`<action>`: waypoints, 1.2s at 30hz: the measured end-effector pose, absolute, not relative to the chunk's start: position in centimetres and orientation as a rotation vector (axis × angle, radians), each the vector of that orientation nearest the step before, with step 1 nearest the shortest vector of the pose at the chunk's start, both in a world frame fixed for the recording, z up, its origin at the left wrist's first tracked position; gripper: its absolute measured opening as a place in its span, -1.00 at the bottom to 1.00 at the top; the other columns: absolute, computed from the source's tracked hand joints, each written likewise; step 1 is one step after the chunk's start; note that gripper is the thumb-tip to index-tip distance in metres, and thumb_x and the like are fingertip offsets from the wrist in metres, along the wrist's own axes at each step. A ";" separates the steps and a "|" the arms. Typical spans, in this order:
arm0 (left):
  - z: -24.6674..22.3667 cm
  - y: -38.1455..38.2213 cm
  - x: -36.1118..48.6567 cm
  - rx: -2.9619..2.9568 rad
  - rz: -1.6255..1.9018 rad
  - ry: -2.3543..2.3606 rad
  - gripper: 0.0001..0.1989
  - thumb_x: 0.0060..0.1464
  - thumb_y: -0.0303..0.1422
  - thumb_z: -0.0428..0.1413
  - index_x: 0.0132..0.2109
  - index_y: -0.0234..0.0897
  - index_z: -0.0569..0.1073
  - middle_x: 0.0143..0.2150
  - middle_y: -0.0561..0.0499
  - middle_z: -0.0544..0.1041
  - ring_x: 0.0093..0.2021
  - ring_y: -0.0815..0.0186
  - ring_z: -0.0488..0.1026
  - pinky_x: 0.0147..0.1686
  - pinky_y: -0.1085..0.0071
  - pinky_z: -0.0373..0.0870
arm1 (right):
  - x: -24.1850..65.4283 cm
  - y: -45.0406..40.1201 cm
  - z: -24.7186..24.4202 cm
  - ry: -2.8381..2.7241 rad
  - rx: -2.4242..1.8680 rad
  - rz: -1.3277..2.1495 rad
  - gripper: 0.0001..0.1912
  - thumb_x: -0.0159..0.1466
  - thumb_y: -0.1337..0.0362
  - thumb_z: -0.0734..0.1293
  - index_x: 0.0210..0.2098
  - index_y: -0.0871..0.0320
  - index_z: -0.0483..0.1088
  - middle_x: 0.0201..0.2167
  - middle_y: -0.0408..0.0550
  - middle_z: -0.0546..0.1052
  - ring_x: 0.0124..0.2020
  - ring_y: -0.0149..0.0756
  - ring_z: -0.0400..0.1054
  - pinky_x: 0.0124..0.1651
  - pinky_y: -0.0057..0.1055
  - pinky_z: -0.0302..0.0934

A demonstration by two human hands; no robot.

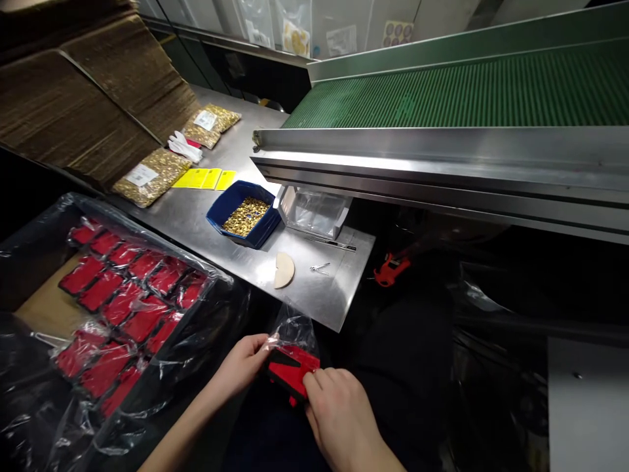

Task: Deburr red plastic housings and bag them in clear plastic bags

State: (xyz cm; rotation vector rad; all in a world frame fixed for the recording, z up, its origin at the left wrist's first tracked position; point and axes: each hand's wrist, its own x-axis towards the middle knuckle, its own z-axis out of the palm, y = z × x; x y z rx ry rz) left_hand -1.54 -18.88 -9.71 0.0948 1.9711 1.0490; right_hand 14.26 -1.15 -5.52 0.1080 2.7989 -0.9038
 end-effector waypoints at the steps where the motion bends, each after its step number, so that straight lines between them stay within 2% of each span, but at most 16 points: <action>1: -9.3 -18.5 -1.4 0.136 1.033 2.014 -0.47 0.15 0.12 0.11 -0.51 -0.23 0.36 -0.56 0.10 0.35 -0.50 0.32 0.22 -0.48 0.41 0.02 | 14.3 -1.4 -5.7 2.812 0.109 -0.838 -0.76 0.19 0.52 0.34 -0.22 0.07 0.42 -0.32 -0.16 0.57 -0.33 -0.18 0.45 -0.24 -0.27 0.18; 4: -8.1 -17.2 -0.8 0.287 0.995 2.210 -0.60 0.22 -0.04 0.11 -0.44 -0.21 0.36 -0.53 0.12 0.35 -0.48 0.32 0.21 -0.48 0.41 0.04 | 14.2 -1.8 -5.7 2.815 0.102 -0.698 -0.74 0.16 0.52 0.38 -0.22 0.08 0.44 -0.34 -0.13 0.58 -0.36 -0.14 0.46 -0.28 -0.24 0.17; 6: -7.5 -16.4 -0.3 0.403 1.028 2.316 -0.68 0.25 -0.10 0.10 -0.38 -0.19 0.37 -0.49 0.11 0.38 -0.47 0.32 0.25 -0.47 0.41 0.12 | 14.2 -1.7 -5.4 2.812 0.143 -0.683 -0.77 0.16 0.50 0.39 -0.23 0.09 0.43 -0.36 -0.12 0.58 -0.37 -0.13 0.47 -0.29 -0.24 0.17; 12: -7.4 -15.5 0.5 0.640 1.129 2.407 -0.88 0.30 -0.23 0.06 -0.18 -0.13 0.44 -0.30 0.03 0.53 -0.33 0.23 0.47 -0.36 0.37 0.36 | 15.4 -0.8 -4.8 2.837 0.547 -0.894 -0.89 0.30 0.39 0.33 -0.24 0.03 0.40 -0.40 -0.18 0.56 -0.40 -0.21 0.47 -0.31 -0.31 0.12; 16: -7.8 -15.6 0.6 0.830 1.067 2.452 -0.90 0.31 -0.31 0.04 -0.10 -0.13 0.43 -0.22 -0.02 0.57 -0.24 0.20 0.54 -0.24 0.34 0.43 | 16.4 -0.9 -5.2 2.792 0.754 -0.943 -0.92 0.33 0.32 0.31 -0.26 0.00 0.42 -0.46 -0.19 0.56 -0.43 -0.21 0.48 -0.36 -0.34 0.07; 18: -8.0 -15.7 0.8 0.939 0.942 2.458 -0.92 0.31 -0.35 0.02 -0.11 -0.15 0.41 -0.24 -0.01 0.55 -0.25 0.21 0.53 -0.24 0.35 0.41 | 16.8 -0.9 -5.5 2.762 0.868 -0.935 -0.94 0.34 0.27 0.31 -0.26 -0.01 0.43 -0.49 -0.19 0.55 -0.47 -0.21 0.48 -0.40 -0.35 0.05; 22: -7.9 -15.4 1.4 1.027 0.660 2.383 -0.88 0.31 -0.43 -0.02 -0.25 -0.17 0.33 -0.35 0.05 0.47 -0.38 0.27 0.46 -0.39 0.39 0.32 | 17.4 -0.8 -6.0 2.734 0.987 -0.964 -0.90 0.38 0.20 0.30 -0.27 0.00 0.44 -0.52 -0.21 0.54 -0.53 -0.26 0.45 -0.44 -0.38 0.03; 27: -7.8 -14.0 2.5 1.116 0.857 2.395 -0.89 0.39 -0.41 -0.03 -0.12 -0.20 0.39 -0.28 0.02 0.50 -0.30 0.28 0.48 -0.28 0.40 0.39 | 17.8 -0.8 -6.2 2.778 0.856 -0.975 -0.85 0.43 0.24 0.23 -0.21 0.04 0.44 -0.46 -0.19 0.57 -0.44 -0.25 0.50 -0.37 -0.39 0.09; 30: -8.0 -13.3 3.1 1.273 0.916 2.411 -0.89 0.38 -0.44 -0.01 -0.15 -0.22 0.40 -0.32 0.03 0.47 -0.34 0.30 0.44 -0.29 0.40 0.37 | 17.8 -0.3 -6.0 2.751 0.752 -0.908 -0.87 0.41 0.29 0.24 -0.20 0.05 0.43 -0.45 -0.18 0.58 -0.43 -0.23 0.52 -0.37 -0.38 0.07; 36: -7.9 -12.4 3.7 1.335 0.582 2.505 -0.82 0.36 -0.44 -0.02 -0.28 -0.22 0.32 -0.38 0.03 0.41 -0.39 0.25 0.39 -0.41 0.34 0.30 | 17.8 0.6 -5.7 2.752 0.963 -0.776 -0.87 0.39 0.21 0.30 -0.30 0.05 0.41 -0.51 -0.21 0.55 -0.51 -0.24 0.49 -0.44 -0.38 -0.02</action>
